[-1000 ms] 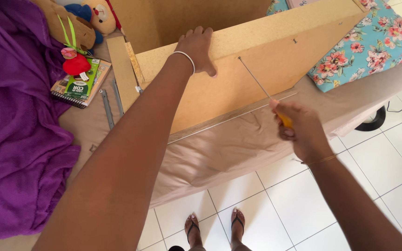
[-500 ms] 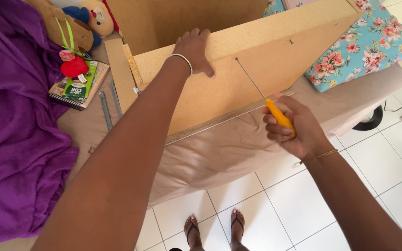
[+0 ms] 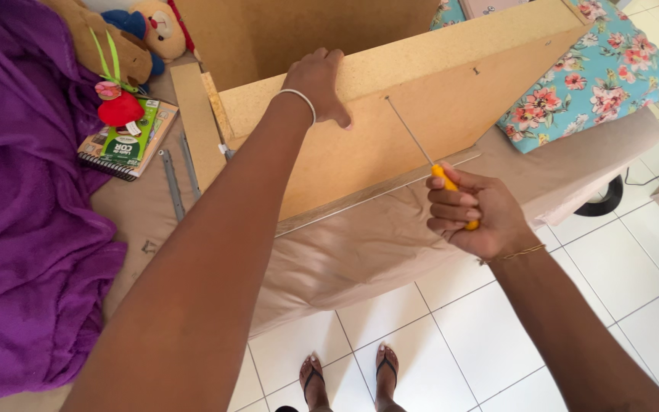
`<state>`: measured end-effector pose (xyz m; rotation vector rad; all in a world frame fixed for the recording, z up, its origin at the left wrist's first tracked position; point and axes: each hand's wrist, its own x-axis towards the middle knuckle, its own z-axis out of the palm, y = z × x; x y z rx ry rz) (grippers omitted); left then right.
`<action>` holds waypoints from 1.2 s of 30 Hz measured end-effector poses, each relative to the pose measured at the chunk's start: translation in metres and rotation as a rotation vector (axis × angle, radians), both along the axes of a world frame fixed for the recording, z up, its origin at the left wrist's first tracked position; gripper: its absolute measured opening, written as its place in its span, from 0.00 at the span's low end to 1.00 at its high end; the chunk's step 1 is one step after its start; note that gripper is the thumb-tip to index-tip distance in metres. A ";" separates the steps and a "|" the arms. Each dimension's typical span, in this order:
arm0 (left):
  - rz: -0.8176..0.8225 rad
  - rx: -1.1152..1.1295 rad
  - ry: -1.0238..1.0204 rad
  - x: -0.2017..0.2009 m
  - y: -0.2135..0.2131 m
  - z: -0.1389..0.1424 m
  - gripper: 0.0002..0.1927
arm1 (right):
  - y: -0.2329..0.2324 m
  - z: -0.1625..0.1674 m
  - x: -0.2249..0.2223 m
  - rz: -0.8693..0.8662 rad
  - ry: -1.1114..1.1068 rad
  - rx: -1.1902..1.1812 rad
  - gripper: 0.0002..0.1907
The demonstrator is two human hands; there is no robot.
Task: The person uses a screwdriver to unscrew hardware from a wooden drawer cabinet resting on a bed. They remove screws, detach metal drawer slides and handles, and set the screws and removed parts on the bed beside the cabinet.
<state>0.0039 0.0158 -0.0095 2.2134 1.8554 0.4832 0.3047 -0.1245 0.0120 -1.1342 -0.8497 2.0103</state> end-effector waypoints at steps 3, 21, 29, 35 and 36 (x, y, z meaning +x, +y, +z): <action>0.001 0.023 0.020 0.001 -0.001 -0.001 0.57 | 0.002 0.001 0.002 0.082 0.138 -0.073 0.16; -0.023 0.044 -0.003 -0.004 -0.002 -0.002 0.55 | 0.009 -0.009 0.008 0.074 -0.034 -0.031 0.20; -0.017 0.039 -0.003 0.000 -0.001 -0.003 0.55 | -0.005 -0.007 -0.007 -0.098 -1.028 0.852 0.21; -0.016 0.033 0.034 0.000 0.001 -0.003 0.54 | 0.007 -0.009 -0.002 -0.022 -0.732 0.404 0.24; -0.015 0.033 0.039 0.001 0.002 -0.003 0.55 | 0.011 -0.008 0.001 -0.021 -0.522 0.197 0.24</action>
